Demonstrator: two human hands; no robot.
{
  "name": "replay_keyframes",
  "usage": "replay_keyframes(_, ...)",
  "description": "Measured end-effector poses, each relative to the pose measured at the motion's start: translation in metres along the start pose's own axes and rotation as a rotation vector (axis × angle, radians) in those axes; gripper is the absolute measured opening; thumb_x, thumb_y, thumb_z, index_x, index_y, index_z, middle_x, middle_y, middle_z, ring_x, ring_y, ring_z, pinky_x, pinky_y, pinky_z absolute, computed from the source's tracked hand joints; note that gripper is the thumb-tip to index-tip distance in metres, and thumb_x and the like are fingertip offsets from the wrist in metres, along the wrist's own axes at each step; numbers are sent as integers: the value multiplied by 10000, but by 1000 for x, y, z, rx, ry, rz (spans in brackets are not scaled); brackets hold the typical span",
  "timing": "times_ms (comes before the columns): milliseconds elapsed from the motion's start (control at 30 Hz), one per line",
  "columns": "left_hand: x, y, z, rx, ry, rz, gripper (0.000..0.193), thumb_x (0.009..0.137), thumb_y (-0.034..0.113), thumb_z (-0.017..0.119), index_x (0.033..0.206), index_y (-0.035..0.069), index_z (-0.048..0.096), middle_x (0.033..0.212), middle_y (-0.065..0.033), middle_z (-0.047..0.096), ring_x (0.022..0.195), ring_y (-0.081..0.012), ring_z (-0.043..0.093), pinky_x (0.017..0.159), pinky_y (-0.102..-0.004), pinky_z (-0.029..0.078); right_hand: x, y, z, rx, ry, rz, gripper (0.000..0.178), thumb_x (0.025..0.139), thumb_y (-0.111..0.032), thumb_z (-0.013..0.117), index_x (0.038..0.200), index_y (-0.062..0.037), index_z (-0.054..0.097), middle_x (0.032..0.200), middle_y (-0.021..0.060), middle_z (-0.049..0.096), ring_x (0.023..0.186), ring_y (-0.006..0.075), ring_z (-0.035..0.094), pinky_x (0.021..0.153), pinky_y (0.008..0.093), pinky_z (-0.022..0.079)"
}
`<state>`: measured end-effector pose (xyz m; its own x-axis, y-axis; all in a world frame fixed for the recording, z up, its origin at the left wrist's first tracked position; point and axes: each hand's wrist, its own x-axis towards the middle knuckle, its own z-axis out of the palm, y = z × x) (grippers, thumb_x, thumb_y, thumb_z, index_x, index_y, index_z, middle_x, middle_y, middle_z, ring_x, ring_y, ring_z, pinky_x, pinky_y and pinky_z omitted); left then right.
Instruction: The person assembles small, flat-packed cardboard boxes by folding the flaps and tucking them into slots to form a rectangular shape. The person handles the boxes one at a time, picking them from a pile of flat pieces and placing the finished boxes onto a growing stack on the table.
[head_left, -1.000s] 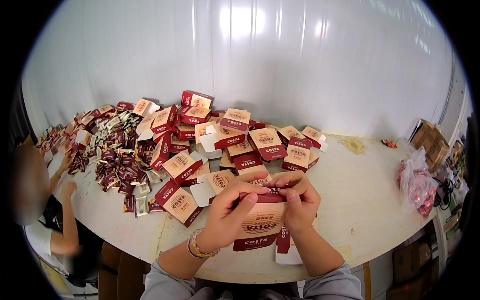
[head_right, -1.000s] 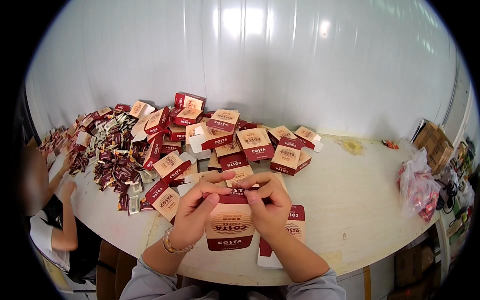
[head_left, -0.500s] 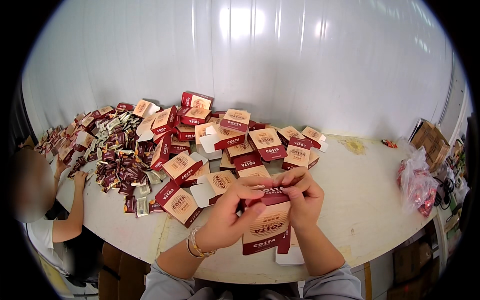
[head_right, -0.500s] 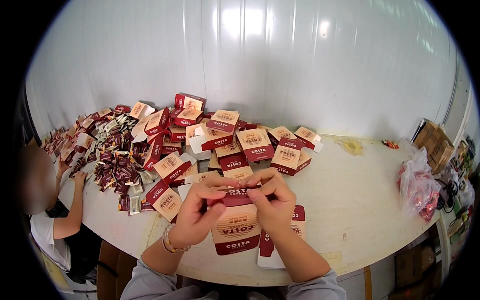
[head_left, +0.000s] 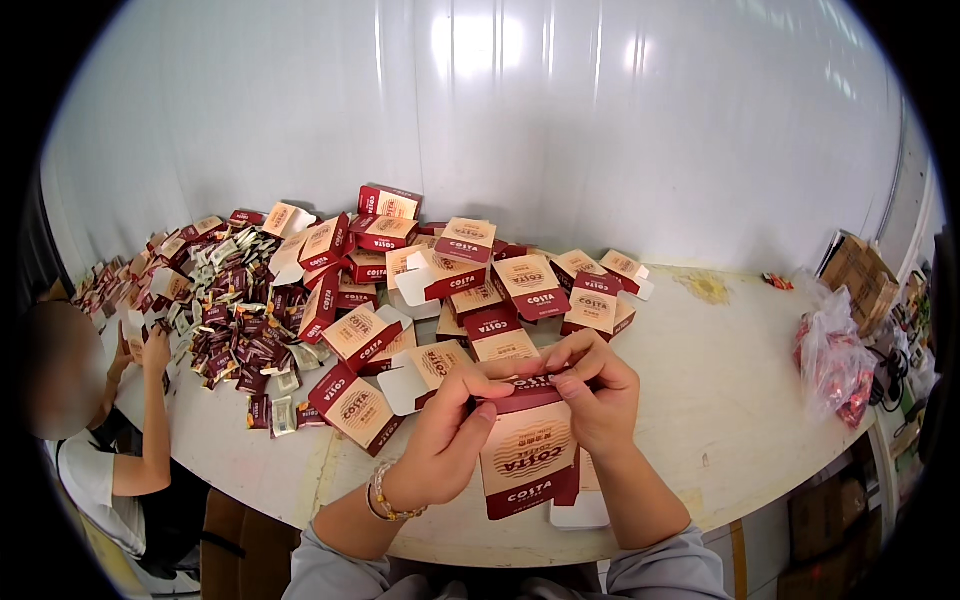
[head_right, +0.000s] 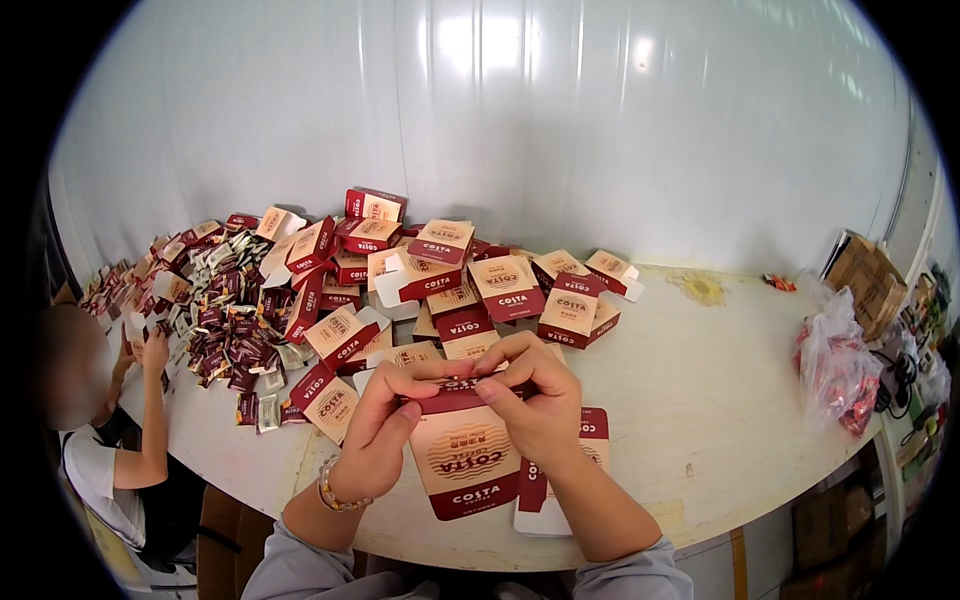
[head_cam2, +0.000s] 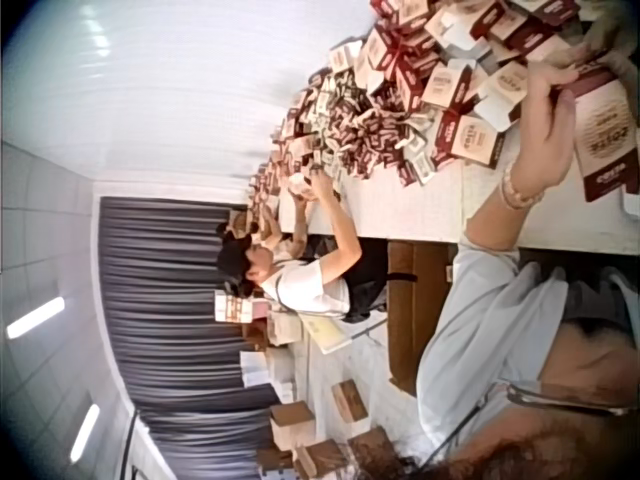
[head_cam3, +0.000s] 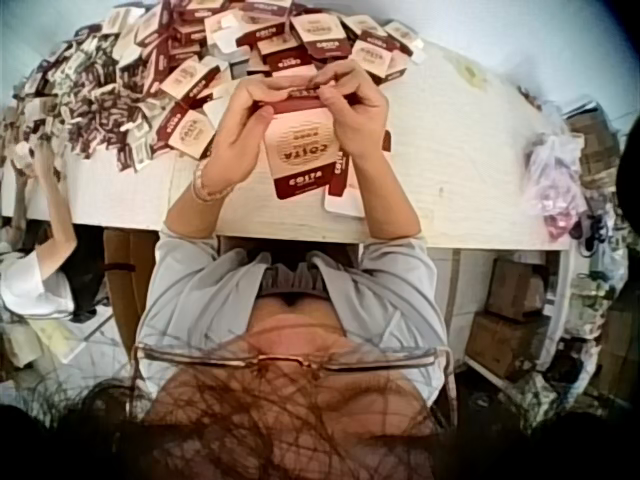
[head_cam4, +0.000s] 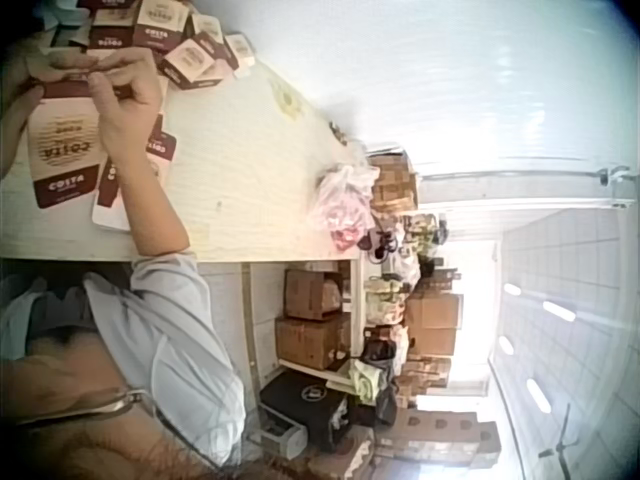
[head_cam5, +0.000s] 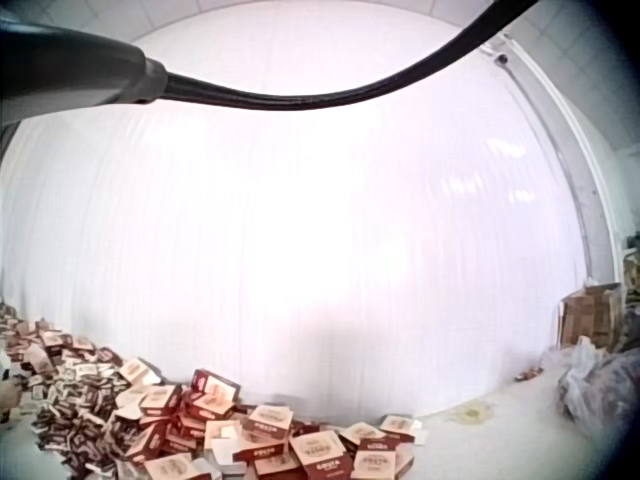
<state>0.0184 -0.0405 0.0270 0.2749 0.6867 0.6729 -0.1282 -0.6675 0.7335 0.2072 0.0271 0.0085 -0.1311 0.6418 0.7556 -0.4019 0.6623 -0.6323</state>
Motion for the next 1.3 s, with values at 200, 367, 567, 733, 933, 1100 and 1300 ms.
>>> replay_keyframes(200, 5, -12, 7, 105, -27, 129, 288, 952, 12, 659, 1171, 77, 483, 1462, -244, 502, 1361, -320, 521, 1109, -443, 431, 0, -2, -2, 84, 62, -1, 212, 945, -26, 676, 757, -5, 579, 998, 120, 639, 934, 204, 640, 833, 345, 534)
replay_keyframes(367, 3, -23, 3, 146, 8, 132, 368, 870, 1, 781, 1114, 96, 522, 1457, -240, 509, 1320, -342, 562, 1061, -435, 478, -3, -1, -5, -29, 36, -58, 355, 1024, -155, 596, 715, 18, 592, 1002, 167, 648, 926, 240, 645, 826, 377, 533)
replay_keyframes(567, 6, -12, -6, 386, 12, 373, 440, 824, -15, 817, 1173, 111, 581, 1417, -251, 536, 1294, -376, 588, 984, -447, 529, 5, -11, -1, -83, -39, -300, 512, 1056, -344, 493, 841, 61, 721, 1150, 243, 655, 1108, 339, 585, 983, 472, 466)
replay_keyframes(733, 16, -27, -47, 934, 242, 1212, 508, 746, 16, 867, 1191, 79, 630, 1324, -138, 558, 1239, -399, 581, 894, -475, 584, 8, -17, -2, -395, 22, -470, 465, 1001, -331, 510, 1263, 22, 662, 1462, 296, 491, 1352, 409, 465, 1145, 524, 323)
replay_keyframes(933, 3, -85, -120, 1618, 196, 64, 636, 826, 276, 826, 1366, 90, 544, 1554, -181, 417, 1448, -415, 373, 1200, -618, 228, 10, -13, 6, -437, 12, -409, 475, 860, -4, 583, 1331, -22, 528, 1464, 263, 473, 1382, 373, 449, 1143, 500, 343)
replay_keyframes(1100, 16, -88, -78, 1309, -94, -20, 643, 842, 292, 790, 1397, 93, 532, 1499, -159, 486, 1395, -359, 445, 1168, -550, 305, 11, -11, -5, -480, 29, -349, 386, 908, -27, 574, 1286, -21, 494, 1446, 247, 482, 1380, 336, 449, 1161, 475, 326)
replay_keyframes(1300, -32, -91, 65, 843, -727, 106, 816, 853, 436, 760, 1458, -11, 442, 1530, -205, 420, 1455, -357, 373, 1188, -549, 298, 15, -30, -11, -495, 80, -354, 373, 911, -38, 601, 1268, -24, 495, 1398, 226, 504, 1343, 316, 479, 1131, 478, 376)
